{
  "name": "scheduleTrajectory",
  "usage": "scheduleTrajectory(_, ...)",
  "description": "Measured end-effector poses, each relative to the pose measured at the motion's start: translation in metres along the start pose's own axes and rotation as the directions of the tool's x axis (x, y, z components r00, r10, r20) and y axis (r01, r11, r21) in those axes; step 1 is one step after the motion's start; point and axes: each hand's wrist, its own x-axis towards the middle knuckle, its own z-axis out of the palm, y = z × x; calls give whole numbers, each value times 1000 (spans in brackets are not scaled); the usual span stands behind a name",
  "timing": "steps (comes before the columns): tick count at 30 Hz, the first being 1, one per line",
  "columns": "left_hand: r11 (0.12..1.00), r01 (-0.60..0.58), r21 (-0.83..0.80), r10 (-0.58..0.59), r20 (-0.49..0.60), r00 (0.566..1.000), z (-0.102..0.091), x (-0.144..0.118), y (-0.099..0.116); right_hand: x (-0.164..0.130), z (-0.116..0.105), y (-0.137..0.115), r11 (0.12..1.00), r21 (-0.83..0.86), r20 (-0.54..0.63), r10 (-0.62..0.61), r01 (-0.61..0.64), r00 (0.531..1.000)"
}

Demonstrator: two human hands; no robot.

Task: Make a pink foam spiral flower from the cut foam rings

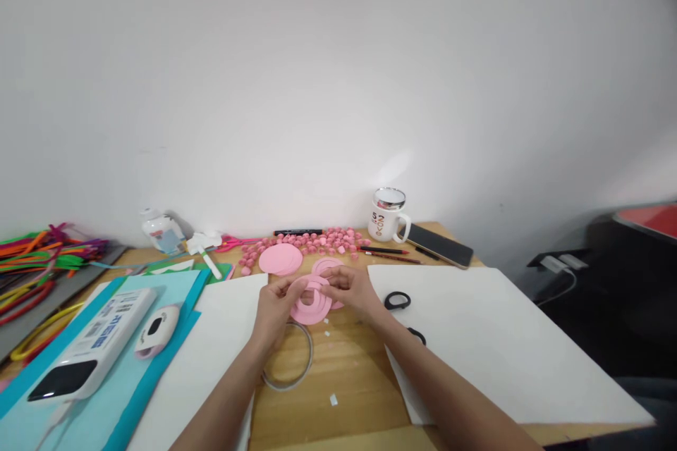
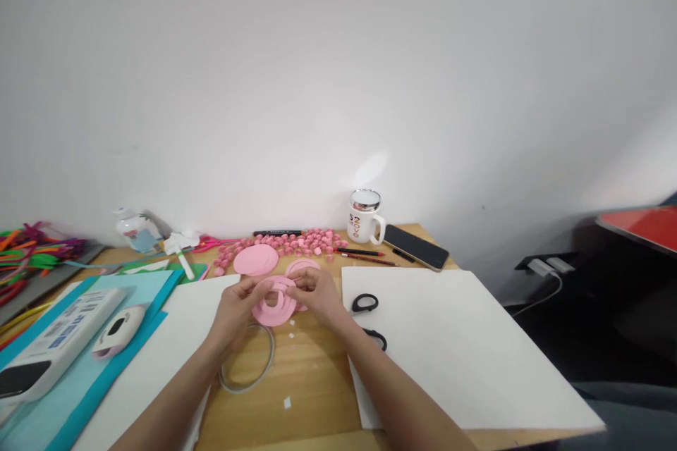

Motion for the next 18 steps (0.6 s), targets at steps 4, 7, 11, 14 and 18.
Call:
scheduleTrajectory(4,999,21,-40,-21,-5,1000,0,0,0,-1,1,-3,1000,9,-34,-27,28,999)
scheduleTrajectory(7,994,49,-100,-48,7,999,0,0,0,-1,2,-2,999,0,-16,-41,41,999)
scheduleTrajectory(11,980,91,-174,-89,22,996,1,0,1,0,2,1,1000,-12,18,-23,23,1000)
scheduleTrajectory(14,969,99,-225,-100,6,995,2,0,2,1,1,3,999,-31,-2,-37,37,999)
scheduleTrajectory(18,962,92,-255,-96,-5,995,3,1,2,1,1,0,984,-108,-38,-150,145,988)
